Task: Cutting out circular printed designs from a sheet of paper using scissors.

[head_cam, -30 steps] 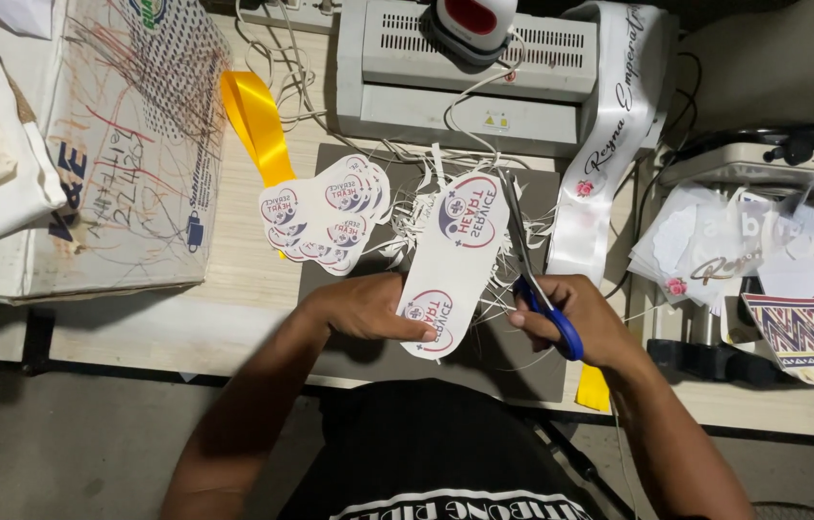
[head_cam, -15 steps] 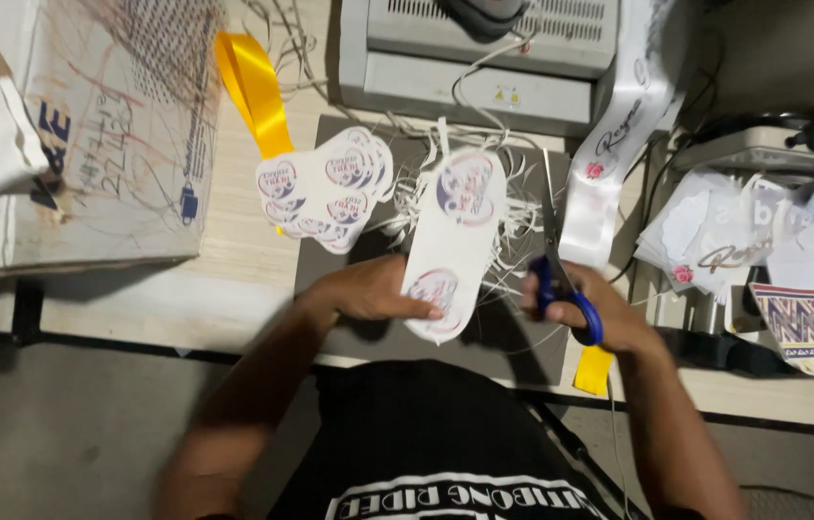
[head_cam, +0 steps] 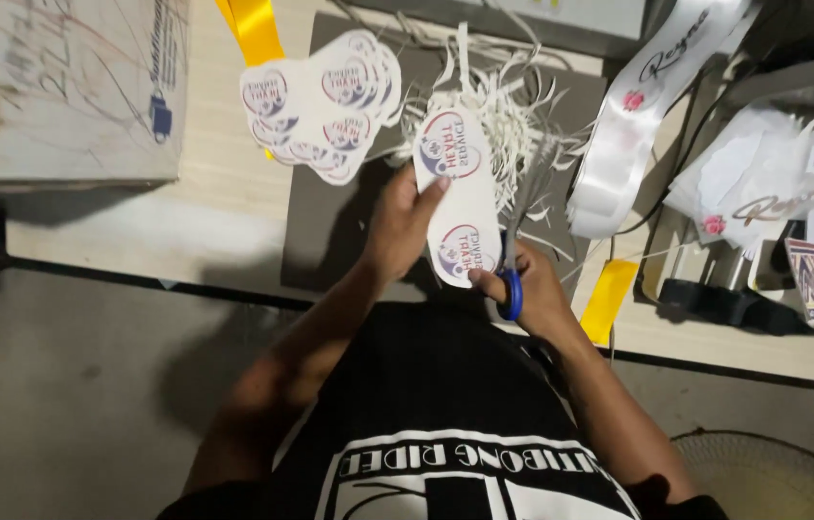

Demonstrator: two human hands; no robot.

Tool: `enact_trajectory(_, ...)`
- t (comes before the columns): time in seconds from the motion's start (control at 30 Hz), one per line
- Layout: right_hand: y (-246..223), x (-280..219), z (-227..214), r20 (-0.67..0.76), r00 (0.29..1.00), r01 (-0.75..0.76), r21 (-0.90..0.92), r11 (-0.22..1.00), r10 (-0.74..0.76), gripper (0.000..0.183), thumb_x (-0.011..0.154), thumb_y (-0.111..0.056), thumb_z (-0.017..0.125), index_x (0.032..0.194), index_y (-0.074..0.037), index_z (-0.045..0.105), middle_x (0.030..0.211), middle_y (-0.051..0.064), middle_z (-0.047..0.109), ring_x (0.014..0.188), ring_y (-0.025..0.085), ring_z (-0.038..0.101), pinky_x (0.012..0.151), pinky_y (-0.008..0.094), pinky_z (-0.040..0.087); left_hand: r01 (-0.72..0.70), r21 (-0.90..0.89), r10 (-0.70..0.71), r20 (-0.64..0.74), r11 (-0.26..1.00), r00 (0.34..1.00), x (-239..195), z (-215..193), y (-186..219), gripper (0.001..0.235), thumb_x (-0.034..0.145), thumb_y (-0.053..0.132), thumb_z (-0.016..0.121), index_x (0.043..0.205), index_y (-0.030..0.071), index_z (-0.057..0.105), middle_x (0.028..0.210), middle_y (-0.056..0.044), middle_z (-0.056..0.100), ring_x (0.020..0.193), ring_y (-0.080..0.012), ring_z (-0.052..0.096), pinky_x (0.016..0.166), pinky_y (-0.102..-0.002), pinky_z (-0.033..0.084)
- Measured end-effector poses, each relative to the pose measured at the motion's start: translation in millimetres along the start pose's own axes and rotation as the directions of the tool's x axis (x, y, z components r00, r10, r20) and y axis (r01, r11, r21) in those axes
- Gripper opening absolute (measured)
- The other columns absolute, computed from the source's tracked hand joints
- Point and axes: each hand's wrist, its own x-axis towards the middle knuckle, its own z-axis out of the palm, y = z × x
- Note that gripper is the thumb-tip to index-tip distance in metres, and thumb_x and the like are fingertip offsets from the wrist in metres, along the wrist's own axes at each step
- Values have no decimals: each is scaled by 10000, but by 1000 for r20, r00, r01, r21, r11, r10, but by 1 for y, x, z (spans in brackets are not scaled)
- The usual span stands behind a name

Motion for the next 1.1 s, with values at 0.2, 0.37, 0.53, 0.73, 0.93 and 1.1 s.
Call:
enact_trajectory(0.2, 27, -2, -14, 153, 987, -46, 20, 999, 43, 403, 862, -279, 780, 1155, -33, 654, 985, 27, 740, 906, 110, 689, 856, 266, 547, -64, 387, 34, 85, 920, 996, 6, -16, 40, 268, 1038, 194, 621, 1207, -14, 648, 1015, -82, 767, 904, -75, 670, 840, -269, 550)
enact_trajectory(0.37, 21, -1, -36, 144, 988, -47, -39, 998, 52, 419, 845, -315, 802, 1127, -35, 671, 970, 32, 729, 910, 126, 685, 864, 284, 545, -6, 553, -118, 189, 833, 975, 18, -28, 69, 273, 1031, 265, 628, 1078, 3, 689, 868, -66, 763, 748, -60, 666, 684, -279, 544)
enact_trajectory(0.53, 20, 5, -58, 195, 979, -32, -118, 992, 55, 366, 837, -338, 813, 1047, -59, 704, 877, 25, 703, 828, 124, 663, 786, 277, 523, 88, 568, -314, 313, 818, 896, 31, -36, 89, 321, 1042, 334, 599, 1004, 39, 722, 774, -24, 749, 636, -37, 627, 595, -272, 516)
enact_trajectory(0.73, -2, 7, -69, 262, 963, 10, -236, 972, 54, 319, 804, -322, 819, 981, -78, 717, 805, 4, 698, 750, 110, 657, 709, 276, 509, -89, 769, -363, 397, 634, 843, 44, -39, 97, 426, 1028, 408, 588, 769, 84, 685, 515, 22, 514, 437, -59, 385, 441, -305, 338)
enact_trajectory(0.93, -16, 9, -72, 318, 947, 17, -222, 975, 55, 276, 798, -259, 826, 952, -65, 702, 807, -6, 696, 750, 93, 640, 706, 264, 507, -151, 785, -370, 440, 601, 818, 49, -37, 99, 462, 1031, 445, 571, 769, 88, 704, 478, 26, 454, 394, -75, 307, 400, -320, 275)
enact_trajectory(1.1, -20, 12, -73, 299, 945, -38, -300, 953, 131, 268, 768, -247, 845, 910, -64, 710, 736, -4, 699, 701, 96, 642, 675, 269, 501, -135, 830, -419, 406, 542, 812, 49, -30, 110, 467, 1005, 462, 602, 772, 74, 714, 479, 37, 453, 416, -78, 330, 426, -331, 279)
